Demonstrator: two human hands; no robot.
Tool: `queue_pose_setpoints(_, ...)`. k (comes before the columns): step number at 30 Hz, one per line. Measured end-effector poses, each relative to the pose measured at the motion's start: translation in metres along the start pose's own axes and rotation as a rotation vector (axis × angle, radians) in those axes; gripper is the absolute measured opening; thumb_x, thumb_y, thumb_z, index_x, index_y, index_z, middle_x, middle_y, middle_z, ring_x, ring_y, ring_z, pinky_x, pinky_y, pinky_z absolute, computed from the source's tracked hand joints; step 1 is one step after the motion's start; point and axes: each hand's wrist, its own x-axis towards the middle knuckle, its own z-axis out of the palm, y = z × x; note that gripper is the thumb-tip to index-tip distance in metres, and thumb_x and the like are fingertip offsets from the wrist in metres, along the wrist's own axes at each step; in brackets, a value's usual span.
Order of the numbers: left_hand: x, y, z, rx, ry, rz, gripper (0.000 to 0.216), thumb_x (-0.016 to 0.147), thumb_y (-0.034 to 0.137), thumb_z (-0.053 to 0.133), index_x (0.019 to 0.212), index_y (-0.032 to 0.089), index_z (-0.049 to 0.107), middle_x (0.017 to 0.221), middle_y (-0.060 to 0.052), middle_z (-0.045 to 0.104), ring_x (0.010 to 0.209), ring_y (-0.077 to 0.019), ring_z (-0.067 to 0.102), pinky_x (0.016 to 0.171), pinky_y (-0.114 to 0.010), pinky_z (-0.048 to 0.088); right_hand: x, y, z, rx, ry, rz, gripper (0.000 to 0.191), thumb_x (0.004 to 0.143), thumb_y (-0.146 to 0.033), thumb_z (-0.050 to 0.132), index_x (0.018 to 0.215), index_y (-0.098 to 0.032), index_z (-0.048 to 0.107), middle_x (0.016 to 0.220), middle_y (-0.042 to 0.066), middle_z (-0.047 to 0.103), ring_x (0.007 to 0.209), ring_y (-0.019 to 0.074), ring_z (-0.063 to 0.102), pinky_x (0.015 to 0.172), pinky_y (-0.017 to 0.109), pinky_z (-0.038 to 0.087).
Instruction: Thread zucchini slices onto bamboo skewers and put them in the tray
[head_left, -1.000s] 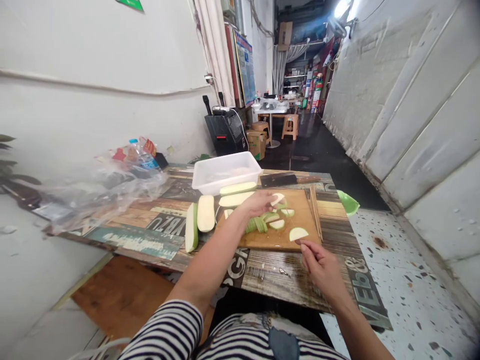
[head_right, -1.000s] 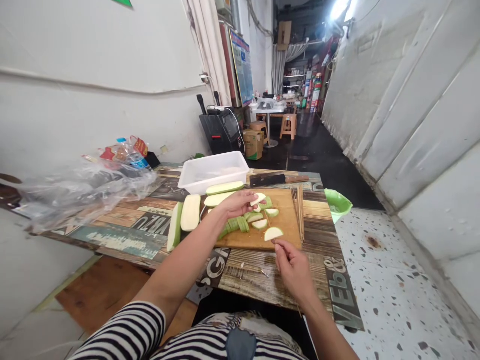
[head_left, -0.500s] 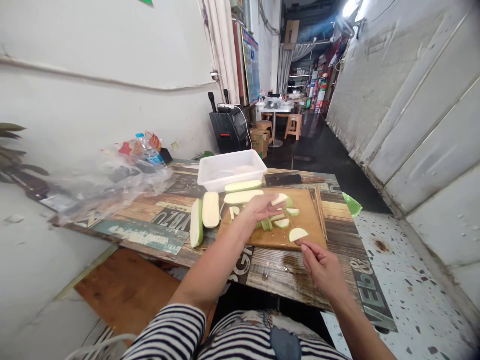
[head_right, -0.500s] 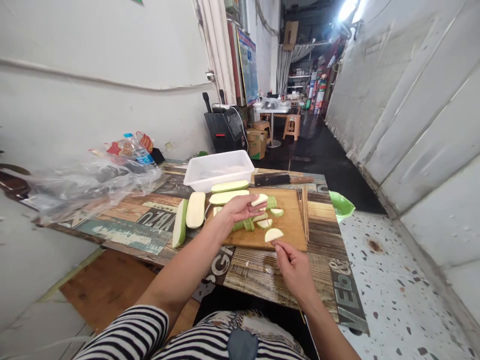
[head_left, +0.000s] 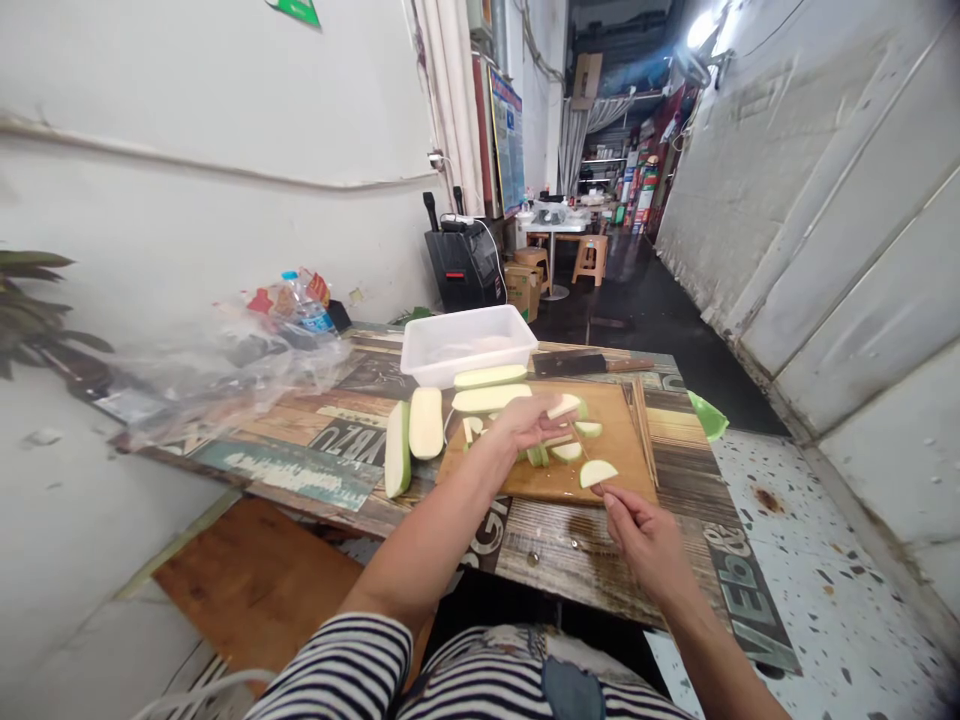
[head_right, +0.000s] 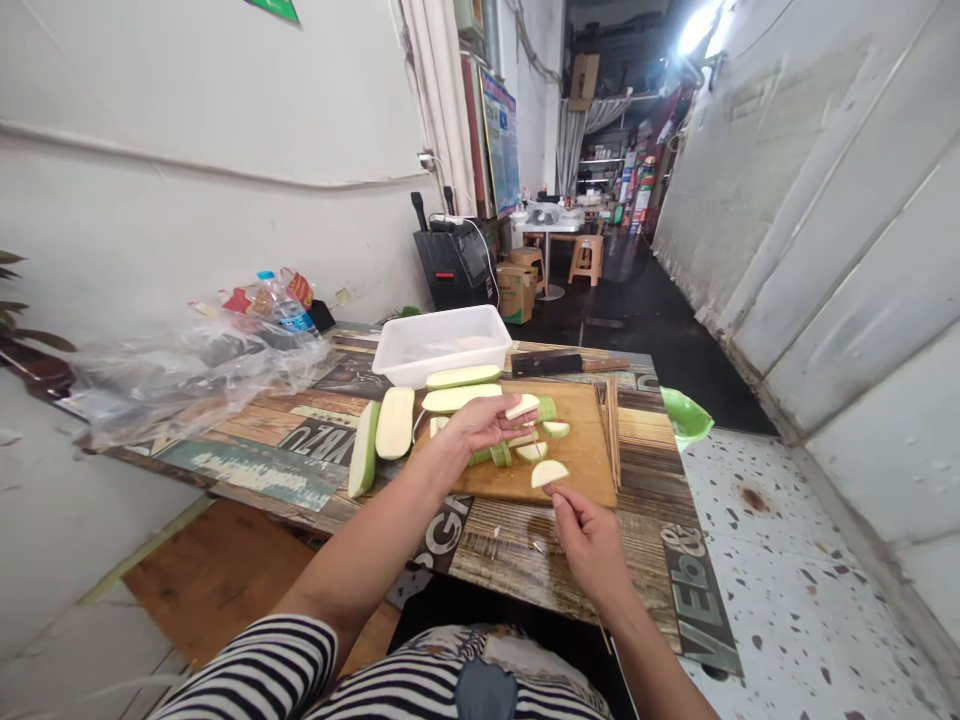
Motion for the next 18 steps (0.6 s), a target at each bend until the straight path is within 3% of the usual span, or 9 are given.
queue_pose_setpoints(8,-0.0019,-0.0005,0.0025,0.048,0.007,0.026,0.013,0.087,0.005,0.053,0.08,0.005,0.063,0.077,-0.012,0.07,0.071,-0.0184,0.07,0.08,-0.042,0.057,-0.0003,-0.0038,0.0013,0.045,-0.019,-0.003,0.06,0.075,-0.061,0.058,0.097,-0.006,0.066,0.047,-0.007,0.034,0.043,0.0082,0.029,0.042,0.023,0.021)
queue_pose_setpoints(18,0.0016,-0.008,0.0027,0.043,-0.013,0.006,0.007,0.084,0.004,0.055,0.083,0.006,0.062,0.079,-0.013,0.071,0.07,-0.0215,0.071,0.07,-0.04,0.059,0.0015,-0.0084,0.0097,0.293,-0.028,0.189,0.064,0.062,-0.065,0.069,0.096,-0.01,0.062,0.042,-0.012,0.032,0.034,0.0033,0.02,0.033,0.018,0.017)
